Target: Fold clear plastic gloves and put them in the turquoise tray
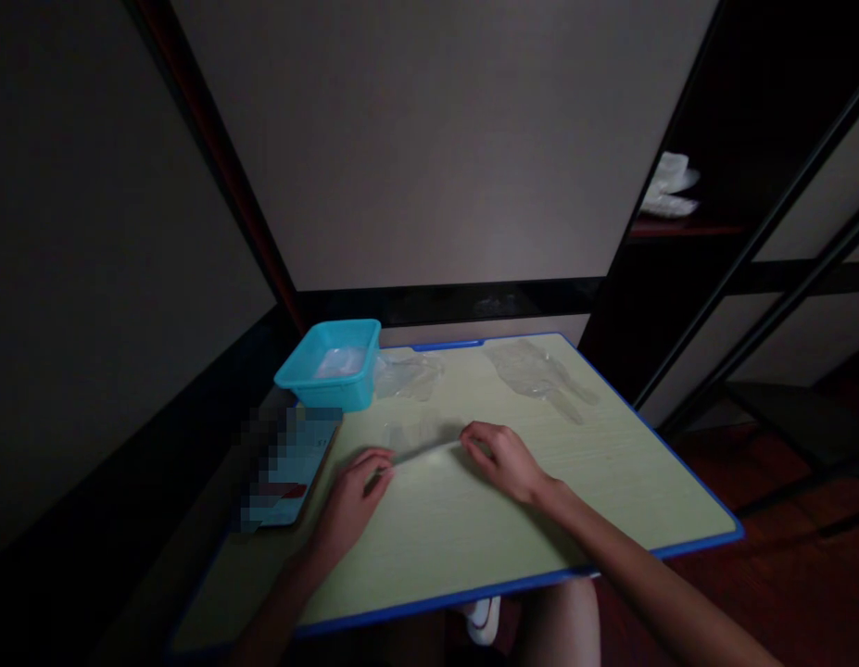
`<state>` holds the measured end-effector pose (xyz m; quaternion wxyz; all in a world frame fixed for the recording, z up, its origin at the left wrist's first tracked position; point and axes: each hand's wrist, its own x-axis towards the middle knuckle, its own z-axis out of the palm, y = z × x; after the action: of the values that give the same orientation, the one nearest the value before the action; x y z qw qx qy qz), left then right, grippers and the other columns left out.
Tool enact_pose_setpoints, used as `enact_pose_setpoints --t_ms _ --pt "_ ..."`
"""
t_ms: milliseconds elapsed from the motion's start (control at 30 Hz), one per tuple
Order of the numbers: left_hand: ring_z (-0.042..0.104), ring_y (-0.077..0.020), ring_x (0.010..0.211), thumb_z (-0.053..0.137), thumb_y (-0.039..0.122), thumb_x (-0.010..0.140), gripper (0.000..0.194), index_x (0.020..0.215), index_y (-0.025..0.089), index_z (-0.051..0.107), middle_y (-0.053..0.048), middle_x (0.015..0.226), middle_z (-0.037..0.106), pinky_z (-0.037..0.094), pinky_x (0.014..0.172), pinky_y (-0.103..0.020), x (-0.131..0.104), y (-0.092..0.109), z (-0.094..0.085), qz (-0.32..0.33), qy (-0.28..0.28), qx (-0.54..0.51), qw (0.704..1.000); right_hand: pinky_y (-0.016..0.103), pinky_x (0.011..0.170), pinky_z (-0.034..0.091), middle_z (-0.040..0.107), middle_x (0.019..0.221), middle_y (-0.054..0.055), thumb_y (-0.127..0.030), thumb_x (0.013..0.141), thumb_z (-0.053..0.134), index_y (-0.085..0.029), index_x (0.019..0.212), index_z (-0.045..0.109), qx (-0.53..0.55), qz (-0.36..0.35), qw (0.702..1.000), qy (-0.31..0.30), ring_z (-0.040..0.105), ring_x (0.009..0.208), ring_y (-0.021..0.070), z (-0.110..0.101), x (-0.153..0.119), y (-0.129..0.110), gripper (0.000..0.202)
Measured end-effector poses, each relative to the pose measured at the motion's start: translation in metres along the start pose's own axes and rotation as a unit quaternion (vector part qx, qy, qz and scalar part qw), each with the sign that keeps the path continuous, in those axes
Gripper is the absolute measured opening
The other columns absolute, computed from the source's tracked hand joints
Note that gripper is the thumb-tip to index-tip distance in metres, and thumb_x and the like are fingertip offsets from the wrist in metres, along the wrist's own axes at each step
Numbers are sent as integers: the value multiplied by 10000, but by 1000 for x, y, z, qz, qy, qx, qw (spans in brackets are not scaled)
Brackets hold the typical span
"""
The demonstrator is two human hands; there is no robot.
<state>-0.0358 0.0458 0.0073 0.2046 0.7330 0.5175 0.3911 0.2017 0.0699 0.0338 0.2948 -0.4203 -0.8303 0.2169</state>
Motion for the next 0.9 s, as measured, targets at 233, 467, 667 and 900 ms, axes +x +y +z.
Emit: enact_pose_setpoints --t_ms 233,467,667,900 --pt "609 -172 794 447 244 800 129 744 174 539 -45 815 647 468 718 -275 12 20 -22 -5 20 -99 995 229 542 425 589 663 21 -358 839 466 -150 781 564 161 57 984 40 554 612 131 -15 5 -15 237" --pt "579 -133 565 455 293 795 141 710 182 468 31 599 578 446 578 -239 27 38 -38 -55 18 -201 978 245 512 443 559 555 -14 -398 752 572 -155 740 570 273 104 955 59 526 505 108 -30 9 -36 244" --pt "538 -113 536 454 191 779 165 614 182 441 59 538 511 407 513 -206 45 6 -17 -79 -49 -122 988 250 515 470 570 526 -28 -406 658 631 -155 685 543 338 219 915 13 563 485 109 -8 2 -14 267" --pt "570 -110 640 499 272 858 169 906 120 555 -13 813 585 486 573 -266 66 -26 25 -94 -150 -62 982 270 500 486 614 552 -10 -438 629 628 -171 673 477 360 291 886 -23 603 491 137 23 -14 7 310"
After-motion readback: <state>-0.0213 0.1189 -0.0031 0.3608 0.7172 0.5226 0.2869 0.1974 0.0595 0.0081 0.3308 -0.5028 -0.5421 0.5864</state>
